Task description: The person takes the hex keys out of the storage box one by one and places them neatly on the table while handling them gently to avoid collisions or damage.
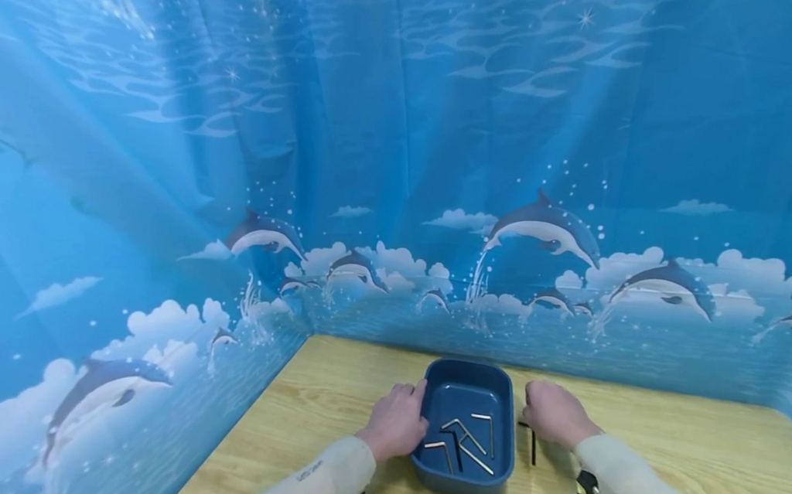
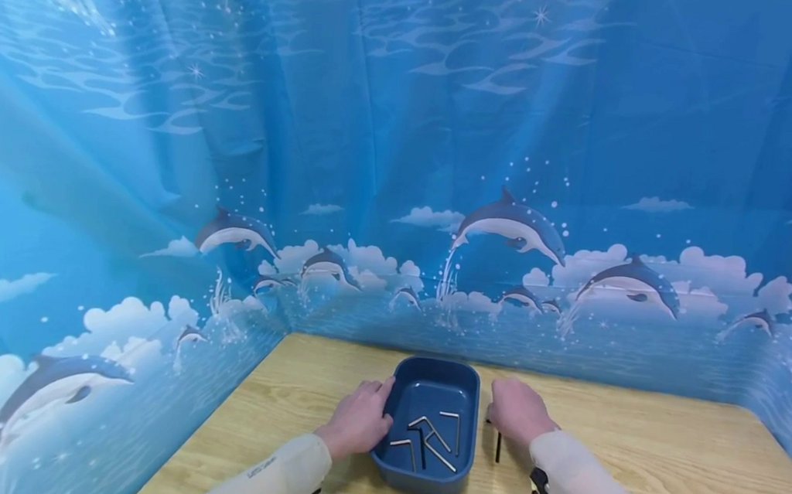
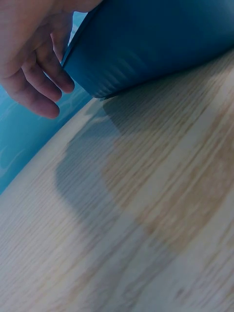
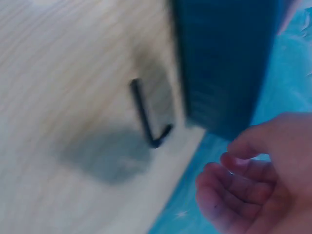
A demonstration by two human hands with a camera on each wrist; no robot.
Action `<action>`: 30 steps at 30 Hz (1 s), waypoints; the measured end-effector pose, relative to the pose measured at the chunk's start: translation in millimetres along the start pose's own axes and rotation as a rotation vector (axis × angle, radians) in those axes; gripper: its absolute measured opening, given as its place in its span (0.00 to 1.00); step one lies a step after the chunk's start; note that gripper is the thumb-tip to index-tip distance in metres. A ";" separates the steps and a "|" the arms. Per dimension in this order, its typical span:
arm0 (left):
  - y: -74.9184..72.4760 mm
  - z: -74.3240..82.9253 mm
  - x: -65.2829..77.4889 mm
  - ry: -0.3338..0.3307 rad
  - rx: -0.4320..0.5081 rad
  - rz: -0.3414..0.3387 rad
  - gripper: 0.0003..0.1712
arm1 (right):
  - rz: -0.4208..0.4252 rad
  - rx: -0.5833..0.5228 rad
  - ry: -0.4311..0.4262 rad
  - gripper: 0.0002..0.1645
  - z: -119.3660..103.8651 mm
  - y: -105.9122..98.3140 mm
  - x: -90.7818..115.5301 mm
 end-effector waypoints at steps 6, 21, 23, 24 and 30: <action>-0.4 -1.8 -0.9 -0.001 -0.007 0.005 0.37 | 0.011 -0.015 -0.041 0.19 -27.2 -13.9 -13.6; -2.2 0.9 -0.8 0.003 -0.004 -0.003 0.37 | -0.143 0.008 -0.127 0.23 -82.3 -5.6 -44.8; -2.6 0.8 -0.7 0.003 -0.005 -0.004 0.37 | -0.171 0.008 -0.121 0.21 -84.9 -1.0 -49.9; -2.6 0.8 -0.7 0.004 -0.008 -0.004 0.37 | -0.183 0.004 -0.118 0.21 -86.1 1.2 -52.3; -2.5 0.9 -0.7 0.006 -0.017 -0.009 0.36 | -0.262 -0.002 -0.095 0.20 -93.9 9.0 -62.3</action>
Point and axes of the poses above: each hand's wrist, its own x-axis away from the middle knuckle, its own y-axis out of the palm, z = x × y, the point moved 1 cm from there along -x, towards the middle knuckle, and after that the axes turned 6 degrees about -y, right-handed, at the moved point
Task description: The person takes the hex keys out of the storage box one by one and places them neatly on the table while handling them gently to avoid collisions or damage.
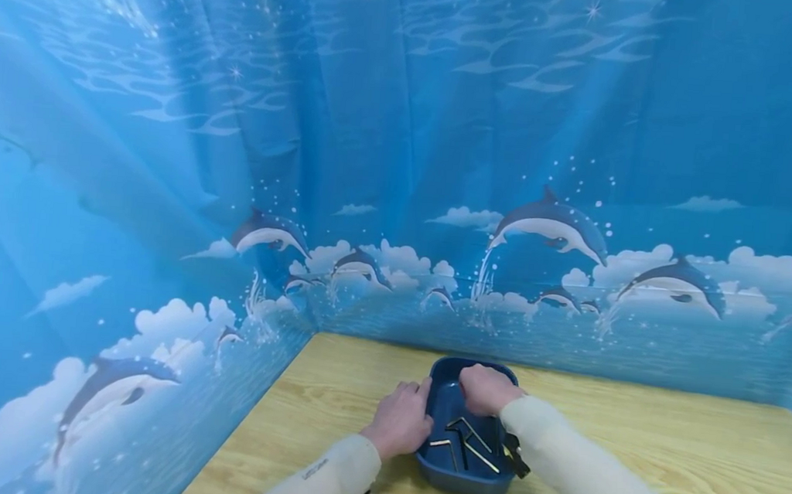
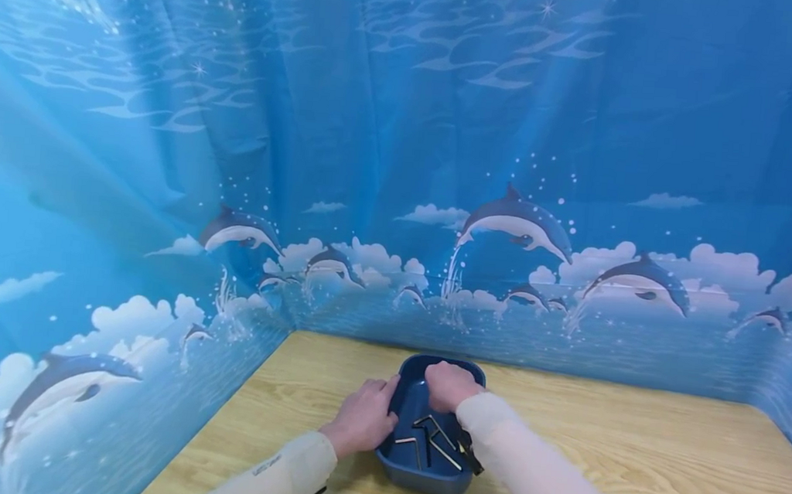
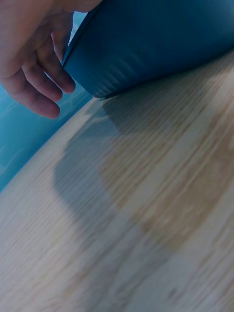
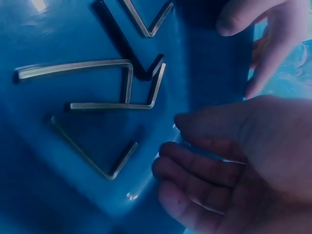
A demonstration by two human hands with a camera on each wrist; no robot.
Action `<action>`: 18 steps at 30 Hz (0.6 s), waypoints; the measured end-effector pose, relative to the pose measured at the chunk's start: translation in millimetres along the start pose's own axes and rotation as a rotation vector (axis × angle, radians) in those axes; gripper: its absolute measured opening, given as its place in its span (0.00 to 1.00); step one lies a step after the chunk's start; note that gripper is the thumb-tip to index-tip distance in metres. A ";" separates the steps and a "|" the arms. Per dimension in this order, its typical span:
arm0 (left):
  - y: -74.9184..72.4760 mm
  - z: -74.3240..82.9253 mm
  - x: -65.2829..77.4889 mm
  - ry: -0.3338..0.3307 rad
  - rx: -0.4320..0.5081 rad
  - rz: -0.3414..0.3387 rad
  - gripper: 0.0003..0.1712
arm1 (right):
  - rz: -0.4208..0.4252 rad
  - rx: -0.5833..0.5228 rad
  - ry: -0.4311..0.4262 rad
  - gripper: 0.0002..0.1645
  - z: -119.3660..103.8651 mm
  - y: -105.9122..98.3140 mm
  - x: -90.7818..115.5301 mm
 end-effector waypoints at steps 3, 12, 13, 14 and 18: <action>-0.8 -0.6 0.1 -0.002 0.006 0.000 0.36 | -0.028 0.018 -0.001 0.14 -4.8 -0.3 -3.7; 1.4 -1.8 -2.2 0.001 -0.002 0.003 0.36 | -0.089 0.023 0.030 0.01 -9.2 6.0 -14.6; 2.0 -2.2 -2.5 0.001 -0.005 0.001 0.36 | -0.090 0.023 0.028 0.01 -9.7 7.5 -15.6; 2.6 -2.5 -2.8 0.001 -0.007 0.001 0.36 | -0.087 0.024 0.026 0.01 -10.0 9.3 -16.5; 4.2 -3.4 -2.7 0.009 -0.012 0.015 0.36 | -0.069 0.034 0.033 0.02 -10.8 15.3 -17.8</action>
Point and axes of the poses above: each hand's wrist, its own x-axis away from the middle knuckle, its own y-axis out of the palm, z = x × y, the point moved 1 cm from there along -x, towards the middle knuckle, and after that the axes turned 6 degrees about -y, right-handed, at the moved point
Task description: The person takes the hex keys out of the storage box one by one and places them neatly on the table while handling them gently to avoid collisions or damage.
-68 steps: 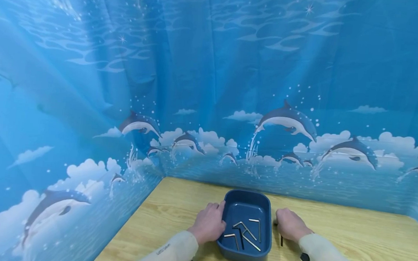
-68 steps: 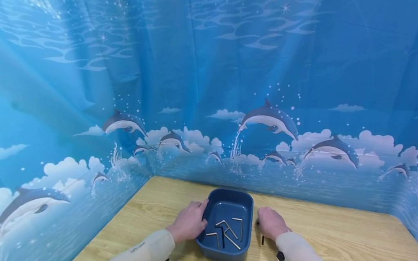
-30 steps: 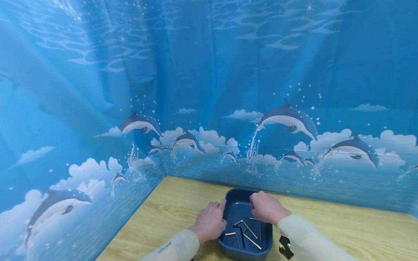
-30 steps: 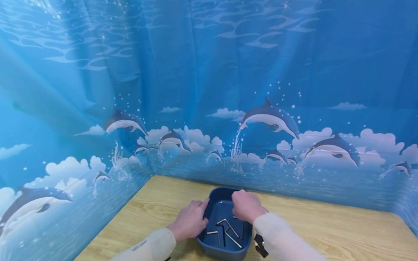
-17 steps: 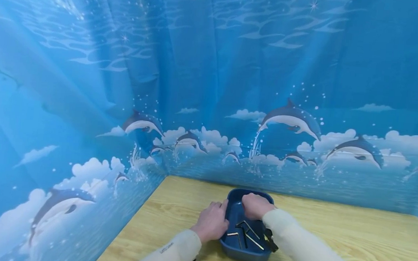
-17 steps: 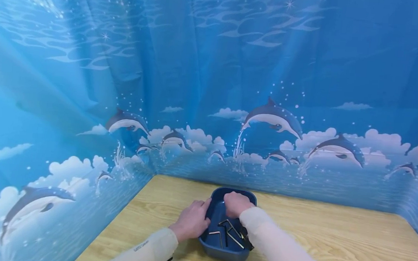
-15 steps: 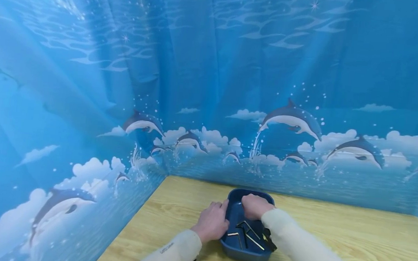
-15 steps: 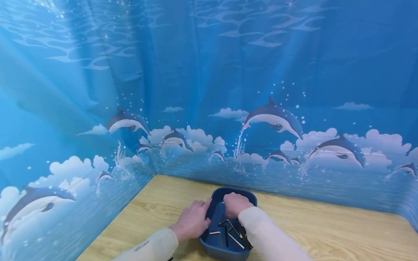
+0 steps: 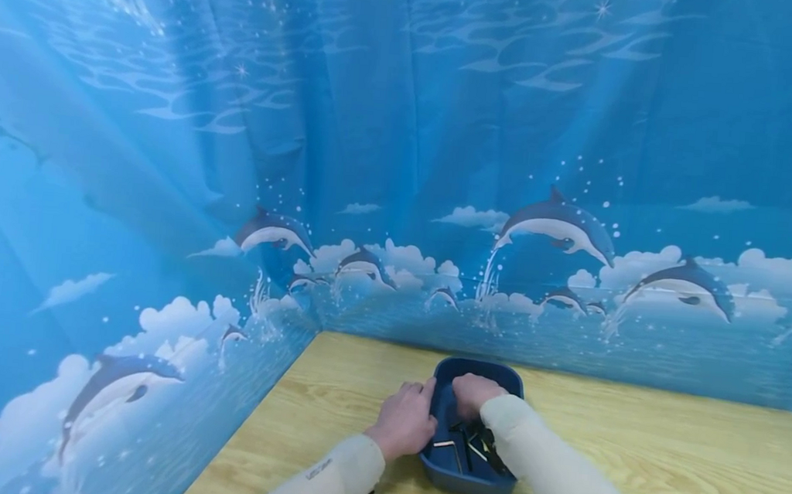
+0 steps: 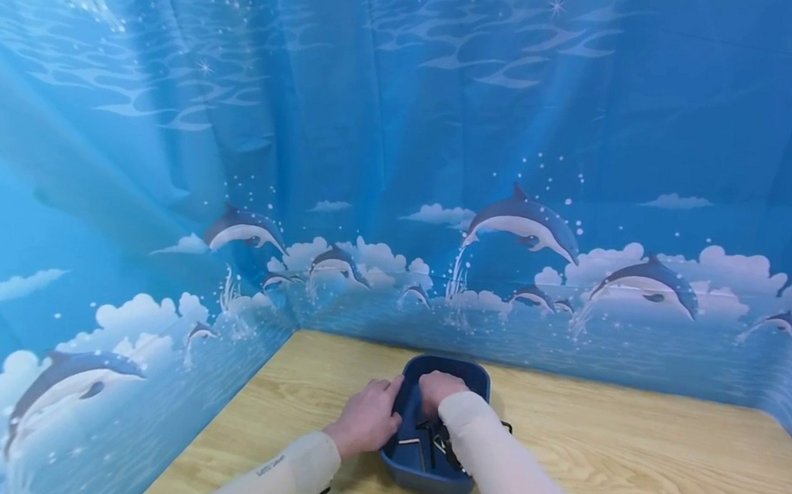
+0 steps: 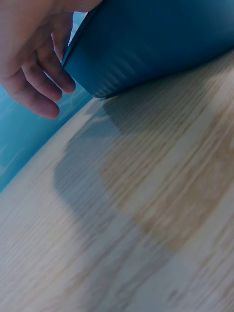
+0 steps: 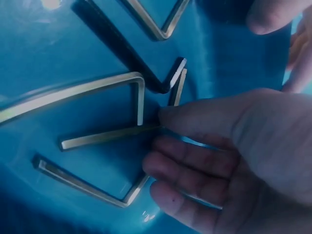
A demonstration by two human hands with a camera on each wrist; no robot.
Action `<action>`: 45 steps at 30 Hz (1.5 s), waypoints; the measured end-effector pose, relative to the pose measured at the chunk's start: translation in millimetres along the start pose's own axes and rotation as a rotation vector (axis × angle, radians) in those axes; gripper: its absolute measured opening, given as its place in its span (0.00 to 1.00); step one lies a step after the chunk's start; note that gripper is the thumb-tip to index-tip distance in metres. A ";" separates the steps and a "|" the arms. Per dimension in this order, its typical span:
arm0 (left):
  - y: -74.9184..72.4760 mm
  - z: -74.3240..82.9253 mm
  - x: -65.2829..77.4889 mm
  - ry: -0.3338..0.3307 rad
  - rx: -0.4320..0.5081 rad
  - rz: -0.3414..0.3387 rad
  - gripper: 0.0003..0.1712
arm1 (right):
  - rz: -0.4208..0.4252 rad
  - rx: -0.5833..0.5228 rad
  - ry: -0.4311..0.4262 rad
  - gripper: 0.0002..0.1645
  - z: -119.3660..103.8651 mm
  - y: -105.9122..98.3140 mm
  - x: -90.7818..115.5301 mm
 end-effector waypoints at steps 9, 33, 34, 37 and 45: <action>-1.7 2.0 0.2 0.001 0.000 -0.007 0.36 | 0.015 0.022 -0.004 0.08 2.3 8.1 -4.4; -1.6 0.4 3.5 -0.019 0.019 -0.003 0.36 | 0.176 0.090 -0.069 0.05 -1.9 2.9 -4.0; -1.7 0.4 3.3 -0.026 0.022 -0.014 0.36 | 0.184 0.081 -0.072 0.05 -2.1 1.6 -3.3; -2.3 0.8 2.9 -0.040 0.025 -0.039 0.36 | 0.230 0.033 -0.076 0.05 -2.7 -3.2 1.3; -2.3 2.1 1.0 -0.018 -0.003 -0.013 0.36 | 0.294 -0.126 -0.060 0.10 1.4 -16.4 19.9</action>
Point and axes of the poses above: each hand's wrist, its own x-axis away from the middle knuckle, its own y-axis out of the palm, z = x × y, the point moved 1 cm from there along -x, towards the middle knuckle, and after that the axes turned 6 degrees about -y, right-handed, at the moved point
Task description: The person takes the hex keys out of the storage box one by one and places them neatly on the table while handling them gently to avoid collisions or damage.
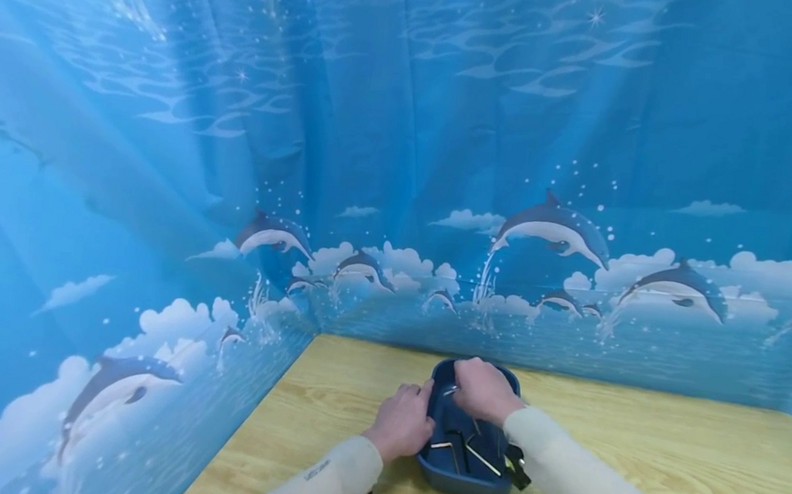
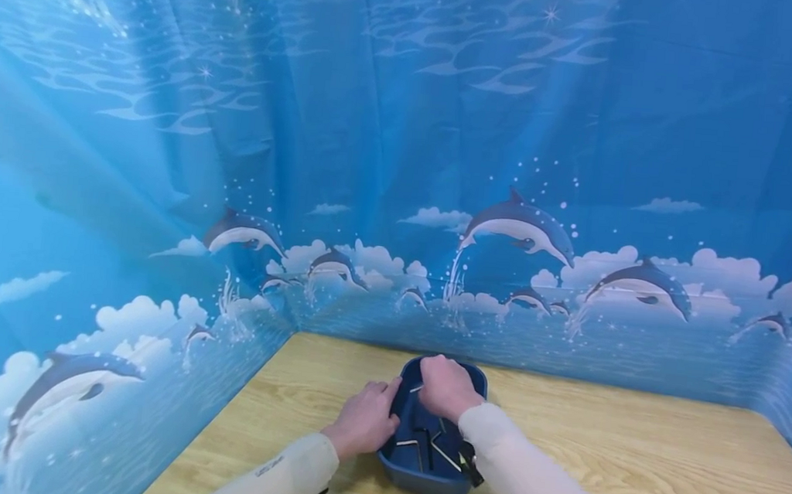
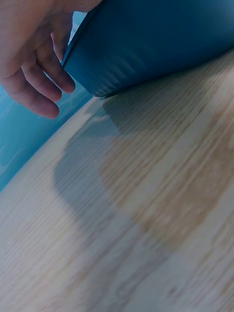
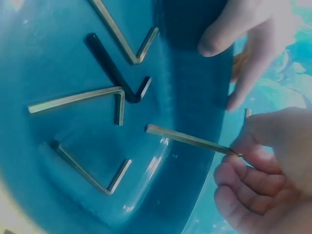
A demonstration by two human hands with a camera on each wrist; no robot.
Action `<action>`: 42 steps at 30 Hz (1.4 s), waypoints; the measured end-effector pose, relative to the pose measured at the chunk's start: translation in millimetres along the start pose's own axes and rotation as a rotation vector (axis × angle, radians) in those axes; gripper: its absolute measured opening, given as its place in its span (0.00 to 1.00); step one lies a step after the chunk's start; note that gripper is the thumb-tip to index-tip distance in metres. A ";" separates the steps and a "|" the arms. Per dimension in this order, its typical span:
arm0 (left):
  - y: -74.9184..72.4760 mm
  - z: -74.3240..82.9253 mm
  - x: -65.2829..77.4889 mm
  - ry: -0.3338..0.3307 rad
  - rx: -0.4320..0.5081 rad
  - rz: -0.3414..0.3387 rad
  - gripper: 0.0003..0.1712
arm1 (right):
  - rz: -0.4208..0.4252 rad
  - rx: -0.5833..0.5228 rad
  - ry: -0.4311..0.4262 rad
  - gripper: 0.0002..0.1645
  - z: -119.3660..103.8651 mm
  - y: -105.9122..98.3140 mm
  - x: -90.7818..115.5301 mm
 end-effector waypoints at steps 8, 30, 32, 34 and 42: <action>-0.2 -0.2 1.3 0.024 0.010 0.044 0.36 | 0.087 -0.124 0.078 0.10 9.3 -14.6 12.8; -1.6 1.5 2.1 0.002 0.017 0.011 0.36 | 0.188 -0.221 0.200 0.10 61.3 -51.6 71.2; -2.9 1.9 3.1 0.004 0.020 0.011 0.36 | 0.184 -0.220 0.217 0.10 68.3 -52.2 76.2; -2.9 1.9 3.8 0.003 0.022 0.013 0.36 | 0.177 -0.210 0.235 0.10 75.2 -52.0 80.5; -2.5 2.7 3.0 -0.016 0.027 -0.004 0.36 | 0.131 -0.199 0.284 0.10 98.4 -47.1 94.8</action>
Point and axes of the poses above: each hand's wrist, its own x-axis away from the middle knuckle, its own y-axis out of the palm, z = x × y, the point moved 1 cm from there along -x, towards the middle knuckle, and after that the axes turned 6 degrees about -y, right-handed, at the moved point
